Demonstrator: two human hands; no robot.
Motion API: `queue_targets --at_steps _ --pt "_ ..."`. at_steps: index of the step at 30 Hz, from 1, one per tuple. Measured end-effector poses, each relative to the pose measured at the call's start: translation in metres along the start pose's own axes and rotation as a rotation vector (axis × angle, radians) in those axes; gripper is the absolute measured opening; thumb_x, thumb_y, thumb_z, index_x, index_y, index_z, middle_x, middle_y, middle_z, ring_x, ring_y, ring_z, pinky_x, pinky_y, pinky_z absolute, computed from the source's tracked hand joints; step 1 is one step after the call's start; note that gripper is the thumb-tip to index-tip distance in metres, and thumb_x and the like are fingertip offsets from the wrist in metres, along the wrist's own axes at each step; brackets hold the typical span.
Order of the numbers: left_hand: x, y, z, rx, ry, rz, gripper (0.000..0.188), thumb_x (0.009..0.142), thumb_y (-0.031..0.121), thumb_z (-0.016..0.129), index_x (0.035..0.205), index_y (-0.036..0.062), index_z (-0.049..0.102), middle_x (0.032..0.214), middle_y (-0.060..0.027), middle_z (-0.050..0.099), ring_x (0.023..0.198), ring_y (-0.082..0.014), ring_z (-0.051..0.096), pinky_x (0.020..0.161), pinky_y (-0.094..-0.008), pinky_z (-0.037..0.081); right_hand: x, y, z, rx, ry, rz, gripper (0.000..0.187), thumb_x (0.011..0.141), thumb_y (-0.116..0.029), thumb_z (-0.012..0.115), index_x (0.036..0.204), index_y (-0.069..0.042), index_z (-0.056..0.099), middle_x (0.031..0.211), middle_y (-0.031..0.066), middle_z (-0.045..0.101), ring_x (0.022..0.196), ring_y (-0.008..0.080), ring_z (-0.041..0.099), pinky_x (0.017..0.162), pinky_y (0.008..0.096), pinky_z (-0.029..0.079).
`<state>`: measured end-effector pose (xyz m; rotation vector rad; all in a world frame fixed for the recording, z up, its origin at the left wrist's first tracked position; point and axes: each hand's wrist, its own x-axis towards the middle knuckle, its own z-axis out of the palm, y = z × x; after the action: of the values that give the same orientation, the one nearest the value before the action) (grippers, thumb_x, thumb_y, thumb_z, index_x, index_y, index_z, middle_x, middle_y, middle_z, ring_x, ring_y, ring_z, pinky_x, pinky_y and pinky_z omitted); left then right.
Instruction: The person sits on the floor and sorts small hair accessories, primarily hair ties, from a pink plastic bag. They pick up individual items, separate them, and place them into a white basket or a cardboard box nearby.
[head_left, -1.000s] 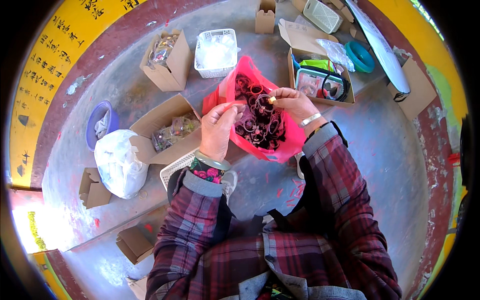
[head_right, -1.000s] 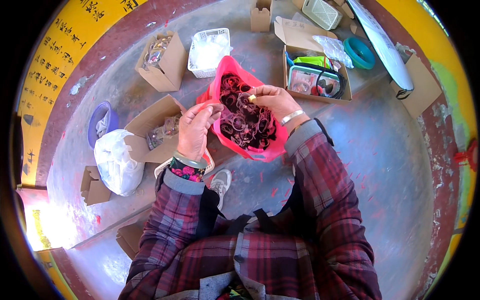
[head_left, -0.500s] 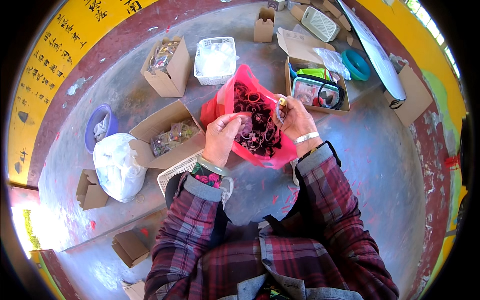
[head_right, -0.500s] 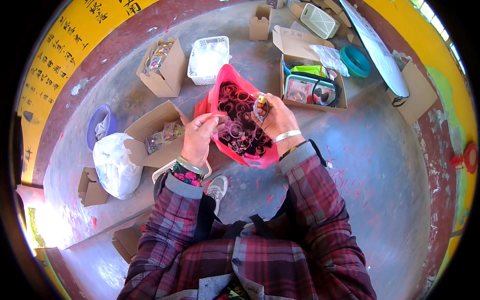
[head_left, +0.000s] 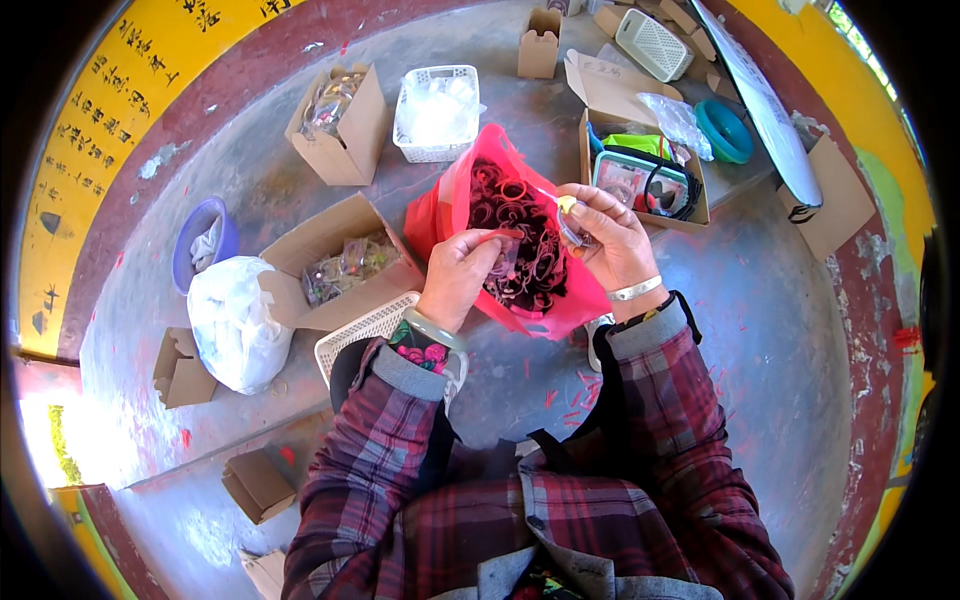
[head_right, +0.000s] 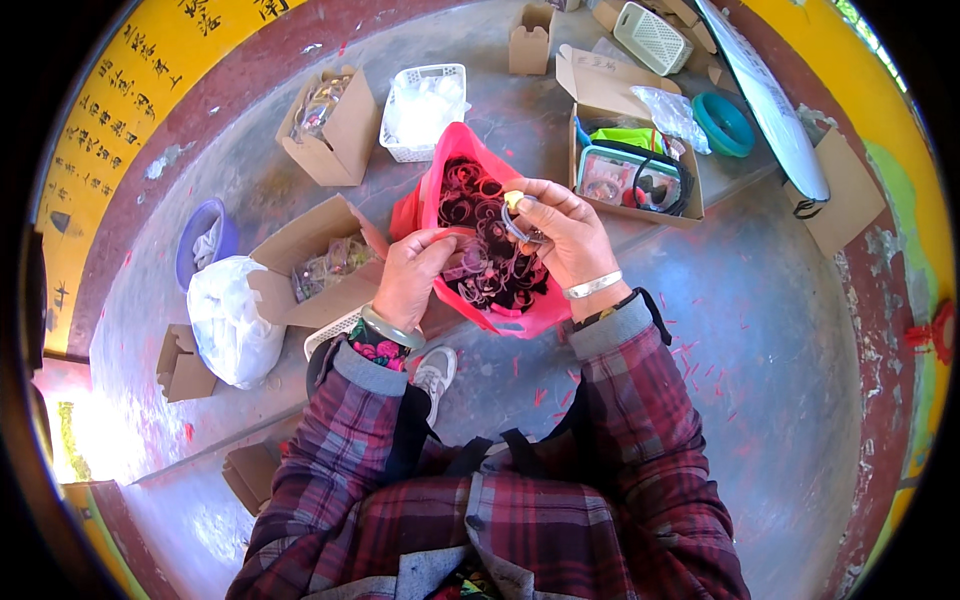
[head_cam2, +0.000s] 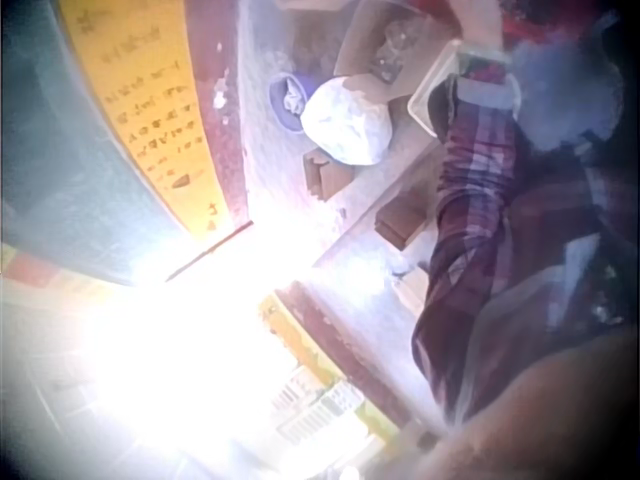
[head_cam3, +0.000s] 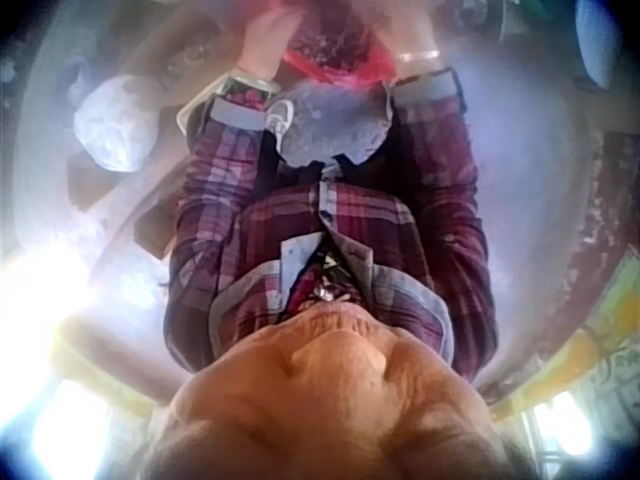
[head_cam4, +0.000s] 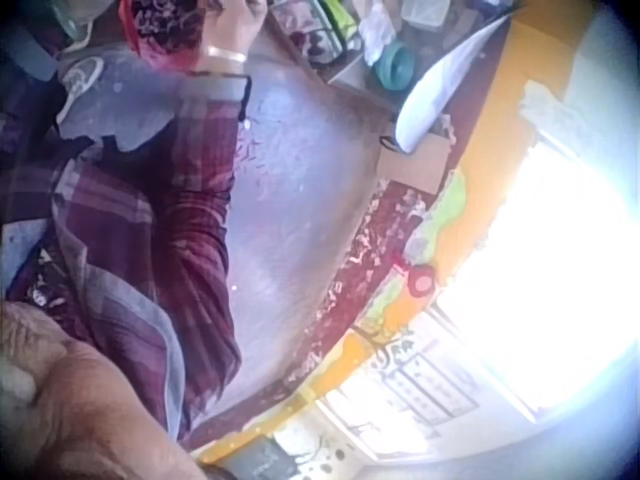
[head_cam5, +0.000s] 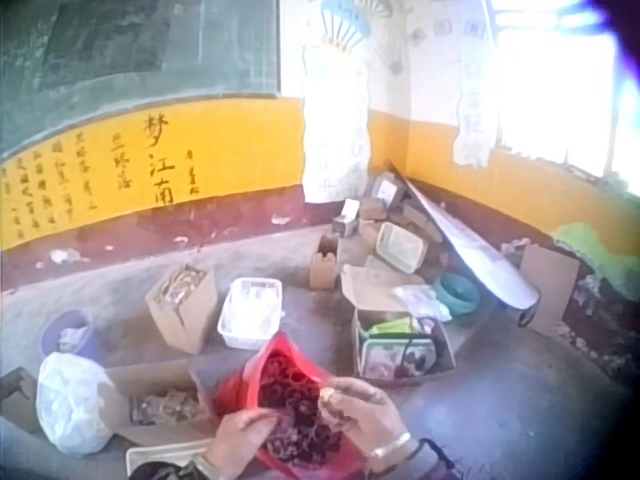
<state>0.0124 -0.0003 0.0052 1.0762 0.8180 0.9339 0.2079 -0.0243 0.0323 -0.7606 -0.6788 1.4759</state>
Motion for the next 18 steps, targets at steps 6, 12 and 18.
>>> queue_targets --at_steps 6,12,18 --pt "0.003 -0.007 -0.002 0.032 -0.049 -0.045 0.02 0.089 0.006 0.048 0.101 -0.0052 0.06 0.091 -0.0069 0.064 0.08 -0.011 0.061 0.075 -0.0238 0.049 -0.008 -0.003 0.008 -0.067 -0.022 0.056 0.017 0.081 -0.004 0.062 0.098 -0.003 0.063 0.082 0.0006 0.061 0.065 0.0062 0.054 0.056 0.0196 0.042" --pt "0.004 -0.017 -0.004 0.163 -0.033 -0.038 0.019 0.087 0.009 0.052 0.098 -0.0046 0.061 0.083 -0.0047 0.063 0.073 -0.0089 0.058 0.068 -0.0225 0.047 -0.014 -0.003 0.026 -0.851 -0.157 -0.209 0.017 0.078 -0.001 0.063 0.095 0.0 0.065 0.08 0.0023 0.06 0.071 0.009 0.056 0.061 0.0221 0.044" --pt "0.005 -0.03 -0.003 0.343 -0.015 0.098 0.021 0.084 0.015 0.056 0.094 -0.0021 0.063 0.071 -0.0048 0.062 0.063 -0.0077 0.055 0.057 -0.0244 0.044 -0.016 0.011 0.03 -1.192 -0.222 -0.476 0.013 0.075 0.0 0.06 0.088 0.0 0.062 0.079 0.0138 0.06 0.071 0.0276 0.06 0.061 0.0315 0.047"
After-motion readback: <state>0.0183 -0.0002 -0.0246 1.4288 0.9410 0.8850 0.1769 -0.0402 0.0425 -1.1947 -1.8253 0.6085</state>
